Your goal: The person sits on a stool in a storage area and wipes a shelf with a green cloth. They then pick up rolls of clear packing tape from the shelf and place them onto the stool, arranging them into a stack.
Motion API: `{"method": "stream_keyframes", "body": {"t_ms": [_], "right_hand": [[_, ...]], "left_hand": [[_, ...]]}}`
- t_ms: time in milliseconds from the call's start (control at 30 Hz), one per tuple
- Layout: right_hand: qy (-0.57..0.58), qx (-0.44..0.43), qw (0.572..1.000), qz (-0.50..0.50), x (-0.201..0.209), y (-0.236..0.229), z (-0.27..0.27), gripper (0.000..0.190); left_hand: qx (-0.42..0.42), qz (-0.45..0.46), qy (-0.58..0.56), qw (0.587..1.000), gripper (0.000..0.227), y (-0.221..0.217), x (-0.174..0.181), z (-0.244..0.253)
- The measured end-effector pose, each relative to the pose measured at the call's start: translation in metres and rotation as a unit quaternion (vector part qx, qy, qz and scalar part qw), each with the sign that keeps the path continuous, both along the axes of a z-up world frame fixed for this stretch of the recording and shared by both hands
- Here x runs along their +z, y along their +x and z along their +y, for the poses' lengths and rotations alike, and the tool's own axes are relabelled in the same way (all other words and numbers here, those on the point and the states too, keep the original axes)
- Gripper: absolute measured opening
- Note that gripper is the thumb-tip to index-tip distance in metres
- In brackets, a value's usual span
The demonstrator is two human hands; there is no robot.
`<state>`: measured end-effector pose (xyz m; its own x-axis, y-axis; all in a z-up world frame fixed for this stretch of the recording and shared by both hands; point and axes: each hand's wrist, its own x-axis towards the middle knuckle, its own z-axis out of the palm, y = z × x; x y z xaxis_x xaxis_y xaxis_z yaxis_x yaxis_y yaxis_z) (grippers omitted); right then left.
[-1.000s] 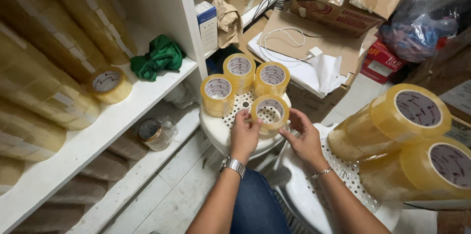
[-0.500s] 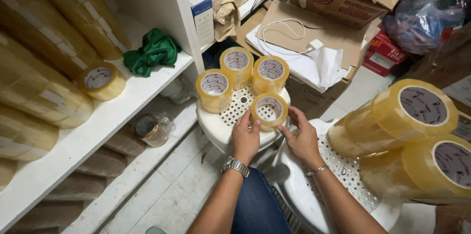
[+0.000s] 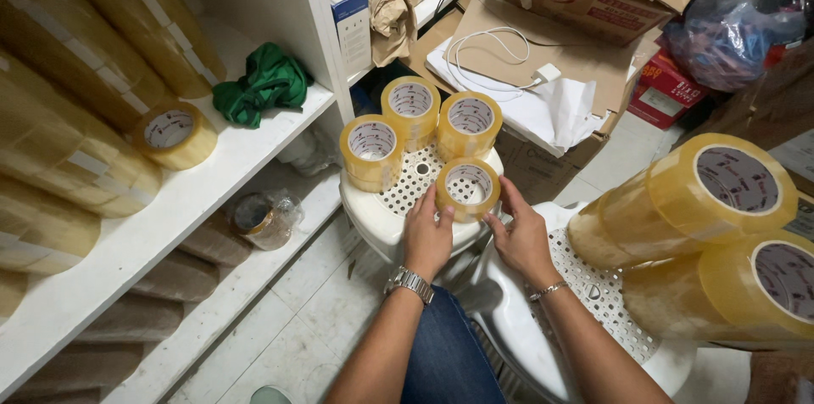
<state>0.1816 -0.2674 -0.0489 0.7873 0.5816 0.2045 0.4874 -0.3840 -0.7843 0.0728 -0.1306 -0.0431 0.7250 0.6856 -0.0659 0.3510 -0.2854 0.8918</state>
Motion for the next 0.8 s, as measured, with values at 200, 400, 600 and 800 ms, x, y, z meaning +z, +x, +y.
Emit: {"method": "stream_keyframes", "body": {"t_ms": [200,400,600,800], "right_hand": [[0.020,0.000,1.000,0.004,-0.012,0.008,0.001,0.076],[0.010,0.000,1.000,0.011,-0.005,0.003,0.001,0.076],[0.076,0.010,0.997,-0.008,0.002,-0.001,-0.001,0.070],[0.115,0.030,0.980,-0.159,0.014,-0.003,0.002,0.060]], "left_hand": [[0.018,-0.042,0.013,0.999,0.059,0.008,-0.032,0.001],[0.022,-0.041,0.002,0.999,0.058,0.009,-0.032,0.001],[0.031,-0.037,0.000,0.999,0.060,0.003,-0.019,-0.002],[0.039,-0.100,-0.031,0.994,0.062,0.002,-0.029,0.013]]}}
